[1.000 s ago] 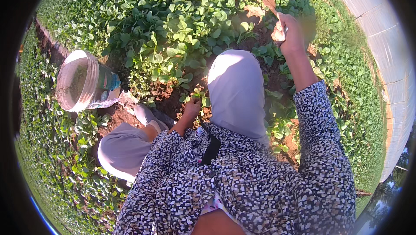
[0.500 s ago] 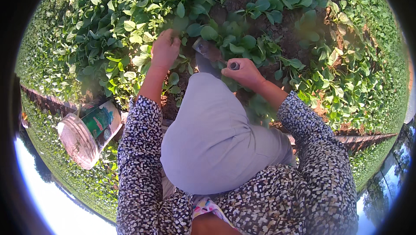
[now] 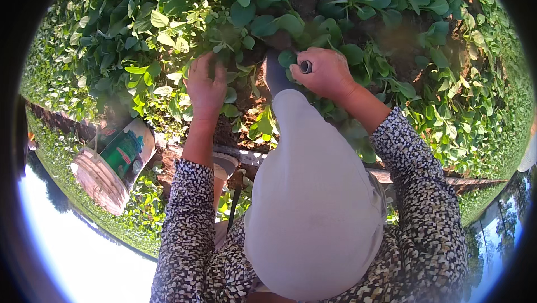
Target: The person pulls plants from the soil by hand and with a trowel, then places them into a white bucket while moving along a row in an agricultural field.
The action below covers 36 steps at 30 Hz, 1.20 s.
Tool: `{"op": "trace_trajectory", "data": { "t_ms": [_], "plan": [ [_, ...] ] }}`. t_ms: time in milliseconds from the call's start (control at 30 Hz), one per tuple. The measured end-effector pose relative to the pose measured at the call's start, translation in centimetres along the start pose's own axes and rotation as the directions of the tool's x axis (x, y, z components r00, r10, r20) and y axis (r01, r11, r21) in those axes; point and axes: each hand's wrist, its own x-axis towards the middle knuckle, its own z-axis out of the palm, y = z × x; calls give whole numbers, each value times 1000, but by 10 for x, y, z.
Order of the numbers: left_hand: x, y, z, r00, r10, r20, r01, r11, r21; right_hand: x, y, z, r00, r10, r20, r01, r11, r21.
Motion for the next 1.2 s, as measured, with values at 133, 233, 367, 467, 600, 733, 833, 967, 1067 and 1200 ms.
{"op": "trace_trajectory", "data": {
  "t_ms": [133,233,367,467,600,733,833,967,1067,1200],
  "plan": [
    [16,29,13,986,-157,-53,118,891,-438,15,6,2,998,-69,4,69,996,55],
    [38,30,4,964,-263,-30,239,915,-326,20,7,0,995,-97,36,95,994,52],
    [60,18,-18,931,-345,118,342,939,46,28,1,6,991,-133,12,132,988,81],
    [73,15,-22,922,-292,255,227,939,257,36,2,11,994,-108,34,104,991,82],
    [90,29,4,868,-298,398,105,892,440,40,12,15,990,-122,67,114,987,114],
    [99,32,29,895,-346,282,249,911,330,39,13,32,989,-143,-44,148,975,164],
    [104,21,49,899,-387,206,321,901,292,36,12,34,993,-114,-26,116,981,156],
    [102,-12,79,888,-418,192,369,896,246,31,11,22,994,-110,14,107,983,152],
    [97,-37,94,969,-245,23,221,911,349,38,6,26,990,-141,28,136,983,122],
    [94,-51,84,849,108,518,-483,560,674,57,-3,48,993,-117,-26,119,986,114]
  ]
}}
